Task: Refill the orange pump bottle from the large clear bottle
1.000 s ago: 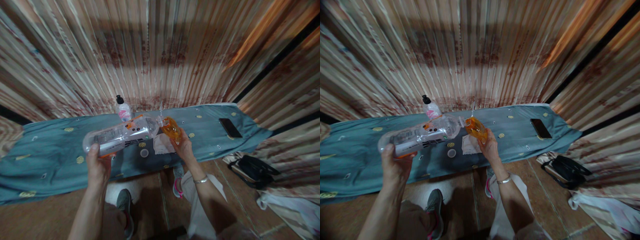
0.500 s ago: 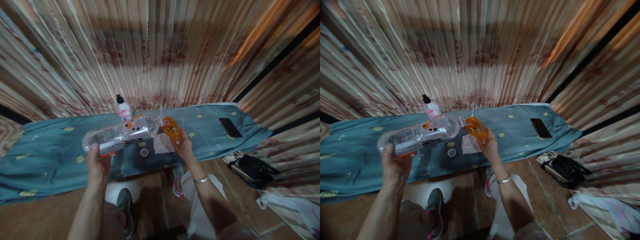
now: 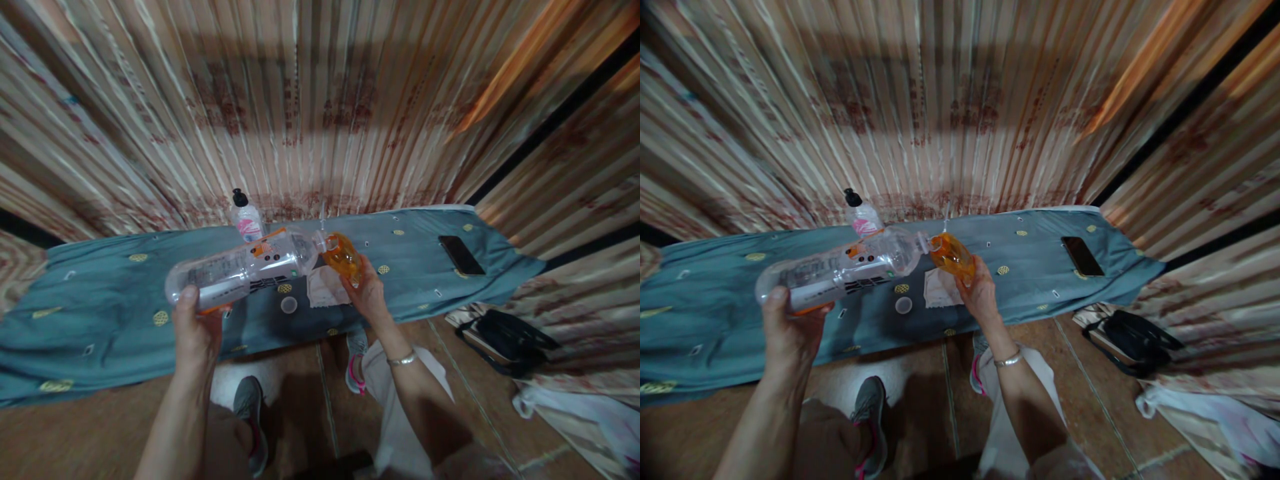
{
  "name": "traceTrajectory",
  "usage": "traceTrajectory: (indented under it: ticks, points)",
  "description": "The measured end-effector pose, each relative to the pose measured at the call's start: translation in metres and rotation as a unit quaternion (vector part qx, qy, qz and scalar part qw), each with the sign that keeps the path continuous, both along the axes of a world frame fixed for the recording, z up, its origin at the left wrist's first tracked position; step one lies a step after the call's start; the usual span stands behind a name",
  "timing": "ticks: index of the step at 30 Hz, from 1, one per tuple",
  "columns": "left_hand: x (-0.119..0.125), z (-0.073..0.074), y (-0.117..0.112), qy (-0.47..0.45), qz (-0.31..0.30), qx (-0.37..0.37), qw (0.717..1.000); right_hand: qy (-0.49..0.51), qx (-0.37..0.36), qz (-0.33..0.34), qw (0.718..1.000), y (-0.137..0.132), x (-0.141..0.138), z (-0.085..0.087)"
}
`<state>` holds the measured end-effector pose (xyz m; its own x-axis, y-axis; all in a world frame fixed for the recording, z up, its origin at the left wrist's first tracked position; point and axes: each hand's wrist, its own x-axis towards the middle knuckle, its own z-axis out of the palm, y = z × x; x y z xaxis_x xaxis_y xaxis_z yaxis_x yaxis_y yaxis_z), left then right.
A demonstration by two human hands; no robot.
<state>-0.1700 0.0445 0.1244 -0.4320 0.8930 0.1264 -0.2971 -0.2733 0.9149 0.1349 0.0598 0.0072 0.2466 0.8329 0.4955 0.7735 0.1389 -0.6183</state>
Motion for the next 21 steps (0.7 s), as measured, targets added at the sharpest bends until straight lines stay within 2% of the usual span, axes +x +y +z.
traceTrajectory:
  ticks: [5, 21]
  points:
    - [0.0003, 0.0006, 0.0006, 0.002, 0.007, -0.002, 1.0, 0.005, 0.014, -0.006, 1.0, 0.0005, -0.0007, -0.0008]
    - [0.0009, 0.0006, 0.0015, 0.002, 0.014, -0.009, 1.0, 0.023, -0.007, 0.001, 1.0, 0.0, -0.0006, 0.0013]
